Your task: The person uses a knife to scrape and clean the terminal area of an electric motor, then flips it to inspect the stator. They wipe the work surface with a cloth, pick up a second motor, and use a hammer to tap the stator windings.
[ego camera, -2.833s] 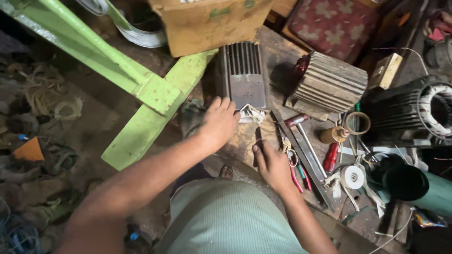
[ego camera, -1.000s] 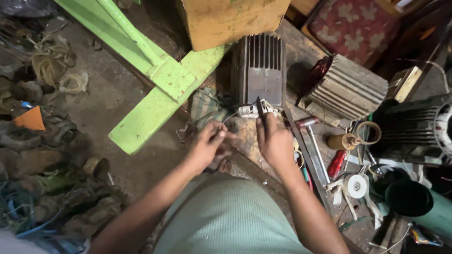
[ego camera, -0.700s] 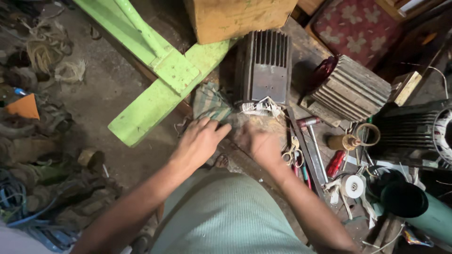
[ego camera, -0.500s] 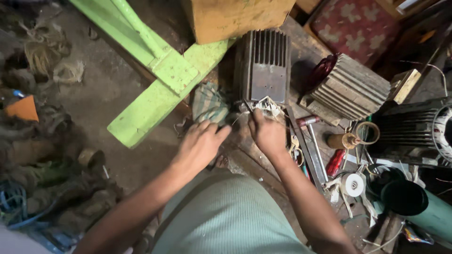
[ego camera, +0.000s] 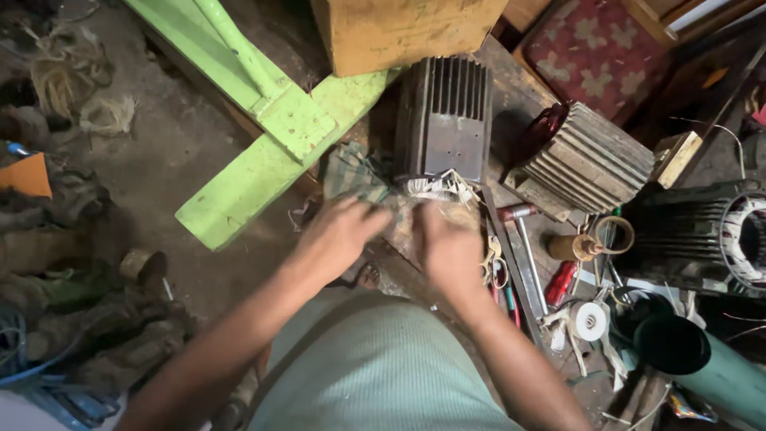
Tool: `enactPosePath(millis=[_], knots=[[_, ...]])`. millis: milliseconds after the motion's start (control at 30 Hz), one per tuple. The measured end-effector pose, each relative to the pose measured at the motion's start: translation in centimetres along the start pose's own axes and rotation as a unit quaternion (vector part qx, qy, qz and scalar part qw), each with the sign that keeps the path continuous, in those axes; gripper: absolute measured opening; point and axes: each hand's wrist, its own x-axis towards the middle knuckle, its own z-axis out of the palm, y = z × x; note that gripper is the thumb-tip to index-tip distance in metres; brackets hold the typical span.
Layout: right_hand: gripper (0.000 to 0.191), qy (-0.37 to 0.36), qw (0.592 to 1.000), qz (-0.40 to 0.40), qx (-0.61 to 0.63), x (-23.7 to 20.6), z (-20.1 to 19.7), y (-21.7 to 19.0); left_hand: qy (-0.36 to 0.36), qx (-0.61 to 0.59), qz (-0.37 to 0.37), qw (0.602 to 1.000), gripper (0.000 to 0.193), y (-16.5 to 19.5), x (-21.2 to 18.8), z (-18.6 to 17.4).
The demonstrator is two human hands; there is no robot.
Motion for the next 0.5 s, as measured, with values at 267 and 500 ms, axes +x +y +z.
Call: enactPosePath(millis=[267,500], knots=[[0.041,-0.101,0.992,-0.018,0.072,-0.4,3.3,-0.3,-0.135,0.326,0.090,0.931,0.021,1.5,0.3,-1.1],[0.035,-0.102,0.990,0.063,0.076,-0.9,4.5,0.1,-0.102,0.345,0.081,0.930,0.017,1.8,0.2,-0.6]])
